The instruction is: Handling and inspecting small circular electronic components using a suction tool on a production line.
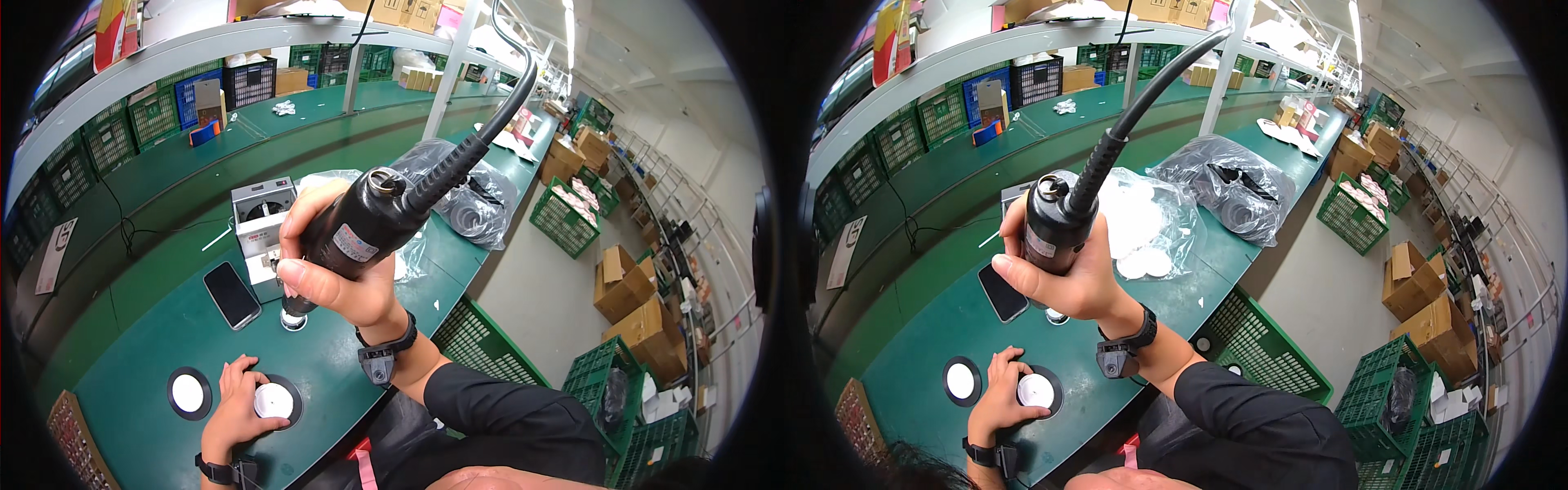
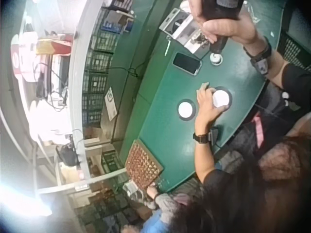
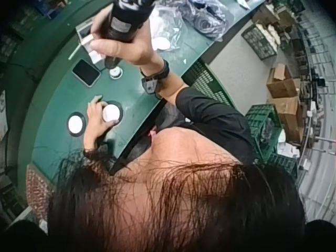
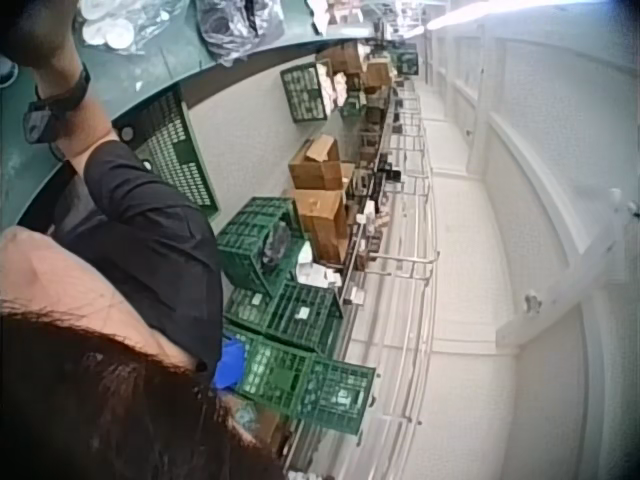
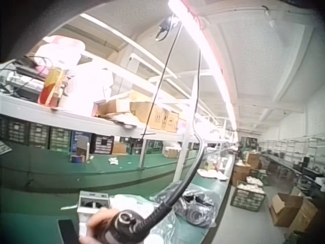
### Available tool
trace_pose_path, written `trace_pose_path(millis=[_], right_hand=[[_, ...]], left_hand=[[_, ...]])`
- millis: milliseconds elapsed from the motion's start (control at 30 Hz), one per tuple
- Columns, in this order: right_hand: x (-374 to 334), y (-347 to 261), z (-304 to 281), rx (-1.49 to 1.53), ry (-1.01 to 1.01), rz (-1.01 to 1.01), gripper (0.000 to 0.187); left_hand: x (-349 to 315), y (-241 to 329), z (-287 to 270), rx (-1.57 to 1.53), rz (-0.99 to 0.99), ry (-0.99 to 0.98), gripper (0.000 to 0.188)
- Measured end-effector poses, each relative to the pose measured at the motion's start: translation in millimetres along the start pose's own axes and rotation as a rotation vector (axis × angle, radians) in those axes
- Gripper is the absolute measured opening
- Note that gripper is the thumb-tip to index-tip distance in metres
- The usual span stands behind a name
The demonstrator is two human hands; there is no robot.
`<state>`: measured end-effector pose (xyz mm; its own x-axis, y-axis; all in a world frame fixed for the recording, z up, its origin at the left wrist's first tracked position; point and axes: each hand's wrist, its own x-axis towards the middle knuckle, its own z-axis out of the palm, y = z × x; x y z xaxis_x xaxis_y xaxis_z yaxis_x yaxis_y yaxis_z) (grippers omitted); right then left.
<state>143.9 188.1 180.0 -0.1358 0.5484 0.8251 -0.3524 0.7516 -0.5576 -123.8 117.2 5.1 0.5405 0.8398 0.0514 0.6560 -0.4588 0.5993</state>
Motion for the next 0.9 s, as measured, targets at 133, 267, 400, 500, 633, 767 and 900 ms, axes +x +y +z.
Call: trace_pose_path(millis=[133,267,400,500,633,767,900], right_hand=[[-0.5,-1.1,1.2,-0.002,0.000,0.013,0.034],[-0.5,0.6,1.6,-0.011,-0.005,0.003,0.034],[0.3,1.7,2.1,-0.028,-0.013,-0.030,0.034],[1.6,-0.2,3.1,-0.012,-0.009,-0.021,0.034],[0.5,1.6,3.0,-0.041,-0.009,-0.029,0.033],[0.3,1.6,3.5,-0.033,-0.009,-0.028,0.033],[1.1,1.2,3.5,-0.055,-0.023,-0.036,0.034]], left_hand=[[-1.6,1.8,-3.5,-0.067,-0.030,-0.061,0.076],[-2.4,-1.1,-4.6,-0.083,-0.021,-0.065,0.076],[-2.2,-3.1,-4.4,-0.069,-0.015,-0.062,0.076],[-2.1,1.1,-5.2,-0.055,-0.017,-0.045,0.077],[0.5,2.5,-3.2,-0.049,-0.024,-0.024,0.077],[1.1,2.2,-2.9,-0.055,-0.019,-0.006,0.077],[0.8,-0.5,-2.0,-0.004,0.024,0.021,0.078]])
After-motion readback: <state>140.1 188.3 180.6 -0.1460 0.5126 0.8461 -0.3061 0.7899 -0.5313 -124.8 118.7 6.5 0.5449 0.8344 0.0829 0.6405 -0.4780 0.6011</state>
